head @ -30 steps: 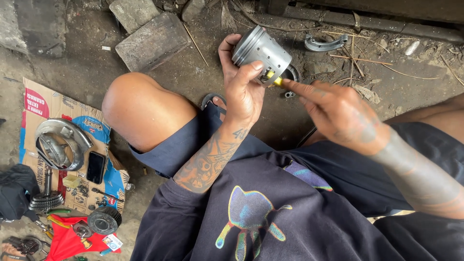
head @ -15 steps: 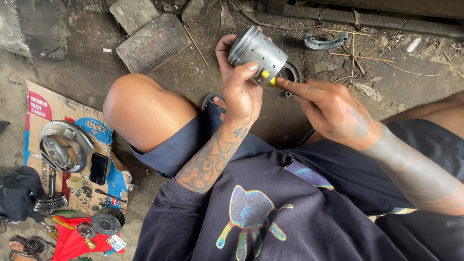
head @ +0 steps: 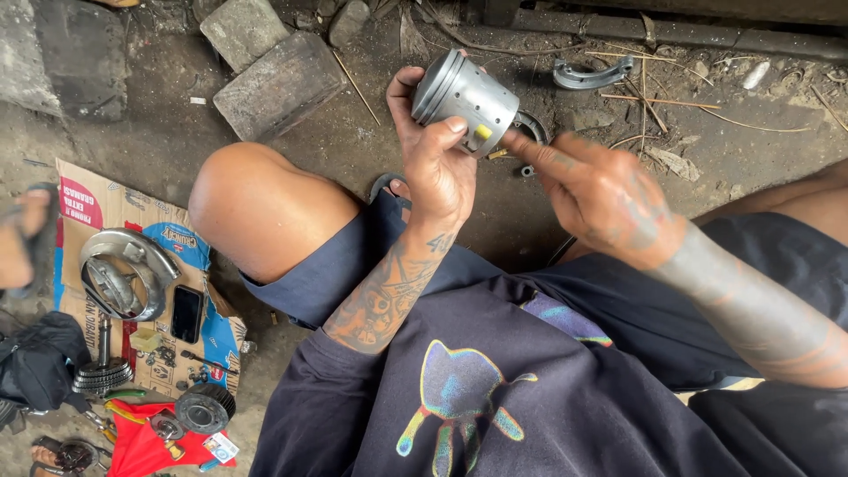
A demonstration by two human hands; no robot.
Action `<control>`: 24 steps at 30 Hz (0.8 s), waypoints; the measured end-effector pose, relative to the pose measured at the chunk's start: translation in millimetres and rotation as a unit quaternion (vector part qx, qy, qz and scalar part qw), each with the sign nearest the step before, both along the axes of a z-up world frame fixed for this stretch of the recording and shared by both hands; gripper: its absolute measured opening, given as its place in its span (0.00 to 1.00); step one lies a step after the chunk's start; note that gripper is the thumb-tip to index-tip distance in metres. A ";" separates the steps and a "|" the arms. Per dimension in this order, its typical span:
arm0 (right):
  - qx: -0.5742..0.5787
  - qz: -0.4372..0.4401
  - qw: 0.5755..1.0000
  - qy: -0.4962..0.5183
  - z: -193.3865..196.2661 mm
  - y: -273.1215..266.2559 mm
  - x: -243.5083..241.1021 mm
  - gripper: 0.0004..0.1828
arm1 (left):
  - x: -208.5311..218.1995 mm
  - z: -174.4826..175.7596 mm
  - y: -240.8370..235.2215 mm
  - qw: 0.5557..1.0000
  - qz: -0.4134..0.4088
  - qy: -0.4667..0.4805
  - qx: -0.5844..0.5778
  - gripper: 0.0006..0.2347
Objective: Cleaning a motorcycle engine piston using a wire brush to remove carbon deposits.
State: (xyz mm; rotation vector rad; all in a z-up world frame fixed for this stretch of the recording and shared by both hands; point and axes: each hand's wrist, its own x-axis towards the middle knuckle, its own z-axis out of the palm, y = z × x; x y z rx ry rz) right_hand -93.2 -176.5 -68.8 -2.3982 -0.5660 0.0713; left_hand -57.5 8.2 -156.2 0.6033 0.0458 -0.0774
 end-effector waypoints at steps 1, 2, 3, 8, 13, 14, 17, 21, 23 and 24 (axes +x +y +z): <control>0.001 0.001 1.000 0.000 3.7 -2.0 2.9 0.25 | 0.1 0.2 0.7 1.000 0.001 0.000 0.001 0.26; 0.086 -0.003 0.989 0.121 7.4 -4.4 5.7 0.24 | 0.3 0.4 1.2 1.000 -0.001 0.005 -0.017 0.26; 0.171 -0.008 0.956 0.239 11.0 -6.8 8.1 0.22 | 1.0 0.5 1.4 0.999 -0.007 0.010 -0.035 0.25; -0.038 -0.009 0.999 -0.005 1.9 -8.1 0.2 0.26 | 1.7 5.1 0.0 0.998 -0.016 0.005 -0.053 0.26; -0.032 0.012 0.999 -0.023 9.8 -5.1 0.7 0.27 | 1.5 -1.0 2.3 1.000 -0.005 -0.007 -0.028 0.25; 0.042 0.028 0.998 0.048 15.0 -8.9 6.4 0.23 | 0.2 -1.9 3.5 0.999 -0.012 -0.002 -0.035 0.26; -0.004 0.016 1.000 0.019 10.2 -12.3 3.8 0.24 | 1.2 0.8 3.6 0.999 -0.023 0.006 -0.035 0.27; -0.019 0.021 0.999 0.014 4.9 -4.9 -3.3 0.27 | 3.5 -0.9 1.5 1.000 0.006 -0.028 -0.013 0.26; -0.060 0.015 0.998 -0.022 3.6 -11.4 -0.2 0.28 | 3.1 -1.7 3.7 1.000 -0.006 -0.016 -0.024 0.26; -0.101 0.009 0.993 -0.057 3.0 -14.9 1.2 0.28 | 3.1 -2.2 4.5 0.999 -0.017 -0.003 -0.035 0.27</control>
